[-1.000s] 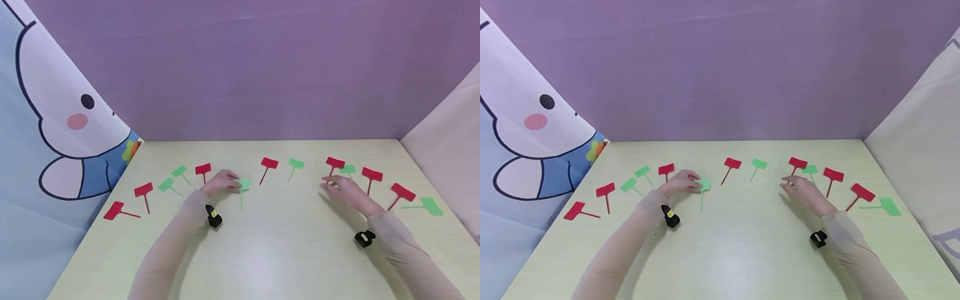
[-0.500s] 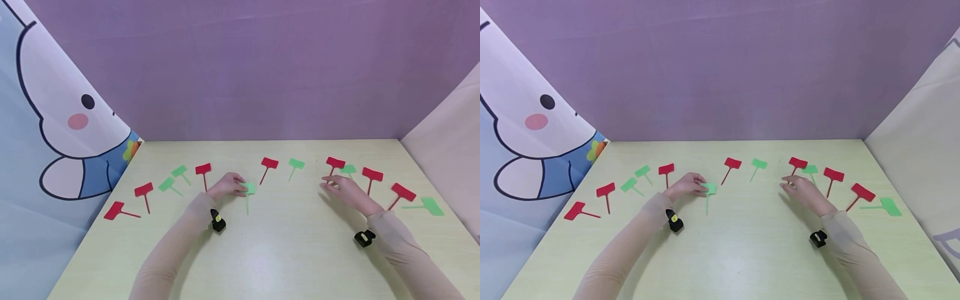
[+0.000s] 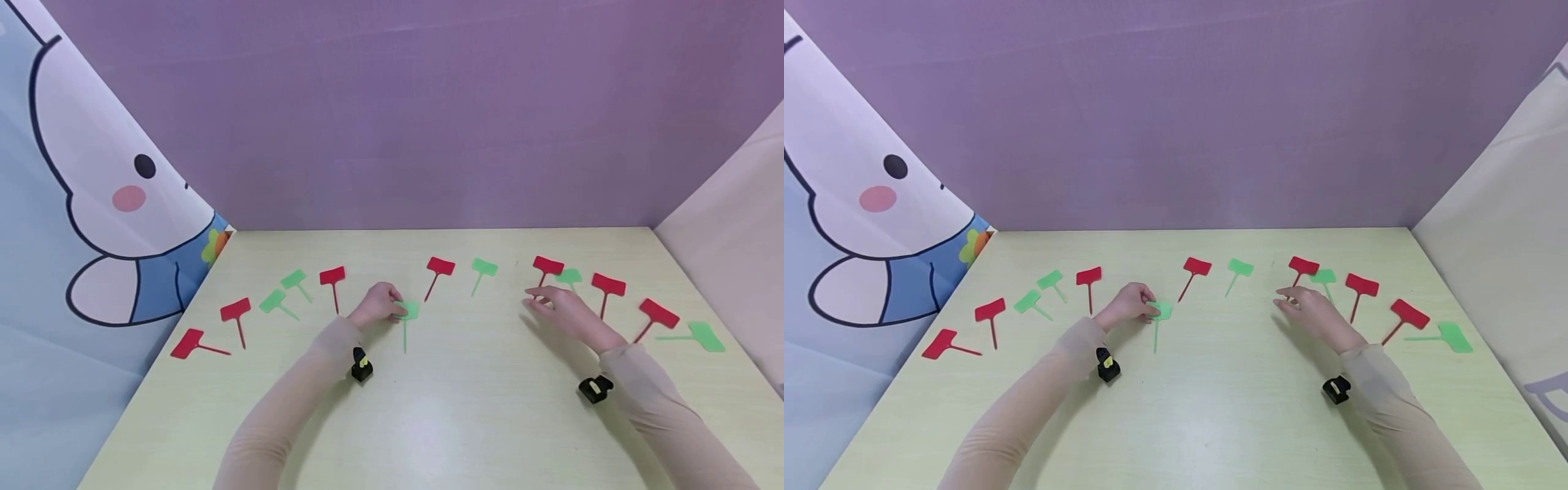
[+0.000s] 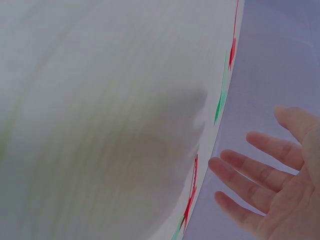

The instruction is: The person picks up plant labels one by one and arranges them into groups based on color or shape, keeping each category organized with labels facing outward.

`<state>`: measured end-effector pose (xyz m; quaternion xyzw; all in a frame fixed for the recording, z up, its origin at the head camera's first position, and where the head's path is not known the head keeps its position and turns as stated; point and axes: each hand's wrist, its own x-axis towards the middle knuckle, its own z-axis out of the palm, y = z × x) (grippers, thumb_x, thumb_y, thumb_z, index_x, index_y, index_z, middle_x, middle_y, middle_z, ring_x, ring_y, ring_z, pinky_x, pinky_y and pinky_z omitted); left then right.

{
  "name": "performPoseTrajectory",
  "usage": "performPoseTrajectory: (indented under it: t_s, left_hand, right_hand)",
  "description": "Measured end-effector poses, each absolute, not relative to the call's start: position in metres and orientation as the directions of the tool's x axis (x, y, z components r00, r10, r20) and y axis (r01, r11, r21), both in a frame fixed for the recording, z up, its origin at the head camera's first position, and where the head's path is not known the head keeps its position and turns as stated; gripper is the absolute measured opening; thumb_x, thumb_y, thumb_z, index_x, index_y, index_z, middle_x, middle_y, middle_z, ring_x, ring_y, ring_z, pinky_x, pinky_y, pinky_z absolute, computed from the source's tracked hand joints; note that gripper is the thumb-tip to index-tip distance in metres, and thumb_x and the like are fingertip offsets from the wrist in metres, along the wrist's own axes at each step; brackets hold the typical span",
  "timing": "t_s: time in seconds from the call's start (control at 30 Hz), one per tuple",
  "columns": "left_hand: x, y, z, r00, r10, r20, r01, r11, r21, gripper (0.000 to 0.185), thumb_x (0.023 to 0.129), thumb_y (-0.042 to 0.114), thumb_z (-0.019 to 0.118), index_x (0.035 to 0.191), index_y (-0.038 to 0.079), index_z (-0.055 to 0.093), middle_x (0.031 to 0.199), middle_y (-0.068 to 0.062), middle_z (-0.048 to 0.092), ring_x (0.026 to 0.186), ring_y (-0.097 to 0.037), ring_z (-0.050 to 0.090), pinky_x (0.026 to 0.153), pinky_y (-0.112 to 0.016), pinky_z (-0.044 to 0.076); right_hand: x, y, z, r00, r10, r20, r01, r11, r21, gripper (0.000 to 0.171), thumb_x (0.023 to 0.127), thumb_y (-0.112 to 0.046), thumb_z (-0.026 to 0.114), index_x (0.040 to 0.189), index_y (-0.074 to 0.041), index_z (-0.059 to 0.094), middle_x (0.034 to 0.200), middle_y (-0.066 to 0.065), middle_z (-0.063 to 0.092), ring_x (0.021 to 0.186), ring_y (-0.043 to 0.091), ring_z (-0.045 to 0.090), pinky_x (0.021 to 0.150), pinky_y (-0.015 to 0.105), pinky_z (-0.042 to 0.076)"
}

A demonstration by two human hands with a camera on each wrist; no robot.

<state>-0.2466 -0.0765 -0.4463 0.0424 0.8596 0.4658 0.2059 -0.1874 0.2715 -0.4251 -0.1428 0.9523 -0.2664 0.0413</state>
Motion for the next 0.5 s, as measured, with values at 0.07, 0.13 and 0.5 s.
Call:
performPoseTrajectory:
  t_s: [0.07, 0.13, 0.5]
  left_hand:
    - [-0.2461, -0.0755, -0.4456, -0.924, 0.250, -0.289, -0.069, 0.635, 0.770, 0.022, 0.071, 0.001, 0.071, 0.087, -0.003, 0.055, 0.078, -0.008, 0.055, 0.053, -0.010, 0.054, 0.053, -0.021, 0.049]
    - [-0.2456, -0.0747, -0.4445, -0.933, 0.241, -0.267, -0.027, 0.694, 0.719, 0.022, 0.070, 0.005, 0.072, 0.084, -0.001, 0.056, 0.079, -0.007, 0.056, 0.057, -0.011, 0.051, 0.054, -0.020, 0.046]
    - [-0.2440, -0.0734, -0.4419, -0.938, 0.258, -0.233, 0.067, 0.792, 0.607, 0.022, 0.071, 0.011, 0.073, 0.083, 0.001, 0.057, 0.081, -0.005, 0.055, 0.073, -0.016, 0.049, 0.066, -0.025, 0.043]
  right_hand:
    - [-0.1874, 0.2715, -0.4252, -0.955, -0.296, 0.001, -0.254, 0.816, -0.519, 0.041, 0.090, -0.025, 0.051, 0.119, 0.005, 0.051, 0.110, 0.022, 0.057, 0.095, 0.034, 0.056, 0.079, 0.047, 0.046]
    - [-0.1875, 0.2714, -0.4255, -0.954, -0.298, 0.007, -0.258, 0.815, -0.519, 0.041, 0.090, -0.024, 0.051, 0.119, 0.005, 0.051, 0.110, 0.022, 0.057, 0.094, 0.034, 0.056, 0.079, 0.047, 0.046]
    - [-0.1880, 0.2686, -0.4252, -0.953, -0.301, -0.011, -0.249, 0.809, -0.532, 0.041, 0.089, -0.023, 0.053, 0.119, 0.005, 0.051, 0.107, 0.020, 0.058, 0.092, 0.032, 0.056, 0.077, 0.044, 0.047]
